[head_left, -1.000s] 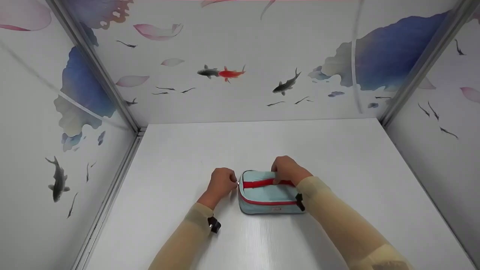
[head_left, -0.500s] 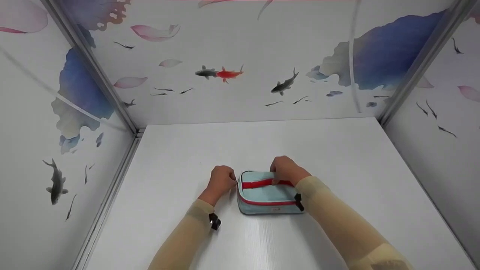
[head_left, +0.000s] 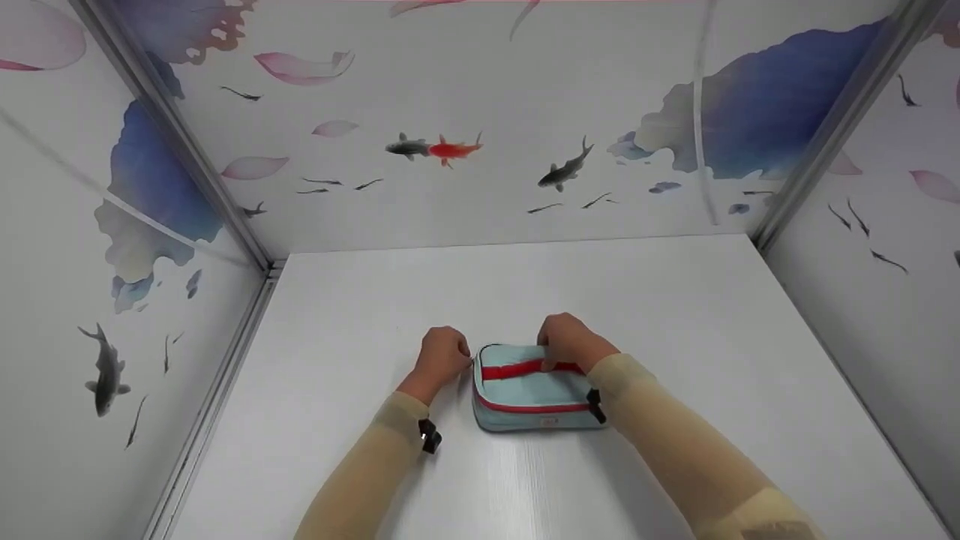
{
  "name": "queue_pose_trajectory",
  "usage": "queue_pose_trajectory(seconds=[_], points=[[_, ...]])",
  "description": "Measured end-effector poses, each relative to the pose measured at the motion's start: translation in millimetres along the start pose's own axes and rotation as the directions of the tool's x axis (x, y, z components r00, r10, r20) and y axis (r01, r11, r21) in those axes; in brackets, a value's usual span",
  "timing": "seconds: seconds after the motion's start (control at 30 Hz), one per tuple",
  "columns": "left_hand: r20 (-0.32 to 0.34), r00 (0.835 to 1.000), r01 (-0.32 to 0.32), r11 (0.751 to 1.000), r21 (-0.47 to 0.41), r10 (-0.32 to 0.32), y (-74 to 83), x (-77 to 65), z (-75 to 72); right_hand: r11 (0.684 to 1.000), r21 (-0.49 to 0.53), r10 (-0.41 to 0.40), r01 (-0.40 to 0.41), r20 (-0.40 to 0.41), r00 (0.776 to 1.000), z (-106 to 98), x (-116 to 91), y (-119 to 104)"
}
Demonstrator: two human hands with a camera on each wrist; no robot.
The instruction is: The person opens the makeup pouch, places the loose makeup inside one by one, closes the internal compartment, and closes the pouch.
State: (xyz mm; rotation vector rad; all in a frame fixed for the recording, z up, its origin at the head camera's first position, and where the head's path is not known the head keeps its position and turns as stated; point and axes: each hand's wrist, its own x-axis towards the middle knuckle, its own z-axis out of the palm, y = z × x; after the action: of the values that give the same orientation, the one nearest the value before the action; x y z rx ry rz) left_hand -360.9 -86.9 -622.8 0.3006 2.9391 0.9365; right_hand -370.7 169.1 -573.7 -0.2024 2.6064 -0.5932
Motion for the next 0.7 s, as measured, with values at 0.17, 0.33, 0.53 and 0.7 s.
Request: queue_pose_trajectory(seconds=[0.17,0.33,0.53,0.7], points=[[0.026,0.999,0.024,1.0,0.0,-0.024,1.8,6.7,0.4,0.999,0.029,0.023,-0.023,-0.003,1.0,1,0,0],[0.04,0.999,0.015,1.0,0.007,-0.016,0.9,12.2,3.2,1.0,0.024,0.016,-0.016,0.001,1.0,1,-1,0],[0.069,0.997,-0.023,1.0,0.015,0.022,0.7,19.3,2.2,1.0,0.02,0.017,-0.017,0.007,1.0,-1,-3,-2],[0.089,0.993,-0.083,0.996,0.026,0.08,-0.6,24.3,-0.8,1.0,0.028,0.012,-0.012,0.014,1.0,0,-2,-3]])
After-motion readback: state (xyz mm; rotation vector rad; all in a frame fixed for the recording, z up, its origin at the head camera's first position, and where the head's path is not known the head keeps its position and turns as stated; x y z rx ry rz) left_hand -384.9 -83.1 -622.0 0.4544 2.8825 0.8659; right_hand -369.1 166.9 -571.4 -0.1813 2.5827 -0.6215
